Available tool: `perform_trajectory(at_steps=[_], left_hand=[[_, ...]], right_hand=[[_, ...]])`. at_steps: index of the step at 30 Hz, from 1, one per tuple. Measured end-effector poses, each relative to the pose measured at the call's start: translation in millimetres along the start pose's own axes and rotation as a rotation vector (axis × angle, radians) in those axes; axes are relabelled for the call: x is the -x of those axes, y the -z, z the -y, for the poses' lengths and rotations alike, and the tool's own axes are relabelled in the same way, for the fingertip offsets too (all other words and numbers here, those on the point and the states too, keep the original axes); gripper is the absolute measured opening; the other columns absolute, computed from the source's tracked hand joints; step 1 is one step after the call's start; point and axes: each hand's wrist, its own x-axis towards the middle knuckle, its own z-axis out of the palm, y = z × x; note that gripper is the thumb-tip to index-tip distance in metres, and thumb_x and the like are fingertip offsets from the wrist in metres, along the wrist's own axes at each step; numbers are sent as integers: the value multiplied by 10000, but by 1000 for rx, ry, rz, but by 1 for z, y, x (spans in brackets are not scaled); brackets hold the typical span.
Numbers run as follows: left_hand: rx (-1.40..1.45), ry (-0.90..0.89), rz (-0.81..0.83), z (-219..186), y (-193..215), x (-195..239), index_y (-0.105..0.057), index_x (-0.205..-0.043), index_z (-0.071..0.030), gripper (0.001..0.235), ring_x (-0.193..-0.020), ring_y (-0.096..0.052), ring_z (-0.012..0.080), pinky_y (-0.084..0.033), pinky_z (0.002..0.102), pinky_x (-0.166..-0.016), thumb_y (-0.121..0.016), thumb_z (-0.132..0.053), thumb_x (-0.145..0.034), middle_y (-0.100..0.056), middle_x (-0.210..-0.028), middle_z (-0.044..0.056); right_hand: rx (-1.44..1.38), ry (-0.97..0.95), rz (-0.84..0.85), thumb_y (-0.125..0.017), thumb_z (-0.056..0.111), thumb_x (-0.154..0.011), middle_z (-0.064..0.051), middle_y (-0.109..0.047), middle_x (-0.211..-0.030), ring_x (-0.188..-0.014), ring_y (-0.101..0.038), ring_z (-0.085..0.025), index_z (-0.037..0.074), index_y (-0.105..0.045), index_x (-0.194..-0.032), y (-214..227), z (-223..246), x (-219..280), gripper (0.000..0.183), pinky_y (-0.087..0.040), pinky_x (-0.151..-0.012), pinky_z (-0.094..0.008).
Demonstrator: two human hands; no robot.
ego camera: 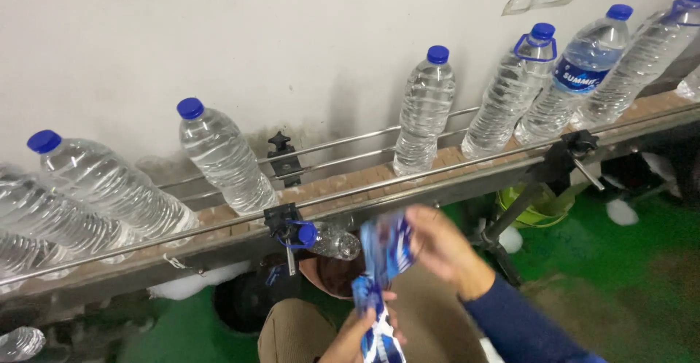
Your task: The person applies blue labels to clear plastic water bottles moving on a conveyor belt. They pick up labels from a stack in their left hand and affix them to the bottles with their right hand as the bottles pass by.
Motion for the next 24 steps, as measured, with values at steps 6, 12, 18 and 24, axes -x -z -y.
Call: perform_trajectory(at_steps=[6, 12, 18, 24], left_hand=[[-302, 546, 247, -1, 14, 32, -570, -1277, -101, 516, -1063, -587, 151, -379, 277, -994, -578, -280, -792, -590, -1148, 53], [65, 521, 163, -23, 33, 56, -504, -1264, 110, 505, -948, -619, 351, -458, 378, -935, -450, 10, -772, -616, -1043, 293], [62, 366, -49, -43, 68, 62, -593, -1109, 88, 331, -868, -651, 374, -503, 424, -878, -602, -17, -795, -667, -1000, 308], [-303, 259, -339, -43, 125, 51, -438, -1333, -137, 781, -1193, -528, 266, -375, 410, -1038, -802, -235, -650, -582, -1288, 61]], right_hand=[[1747, 626, -680, -650, 215, -929, -48, -683, -996, -894, -626, -198, 127, -658, -811, -49, 179, -87, 148, -454, -802, -378], [2144, 330, -786, -748, 382, -816, -90, -690, -793, -743, -635, -274, 128, -745, -870, -17, 190, -172, 260, -520, -598, -420], [1573, 535, -794, -682, 426, -789, -171, -160, -1439, -1329, -174, -348, 101, -460, -1350, -36, 144, -152, 686, -219, -1042, -527], [1621, 806, -847, -788, 110, -904, -14, -486, -816, -653, -512, -151, 296, 192, -1446, -24, 84, -142, 1135, -501, -691, -314]])
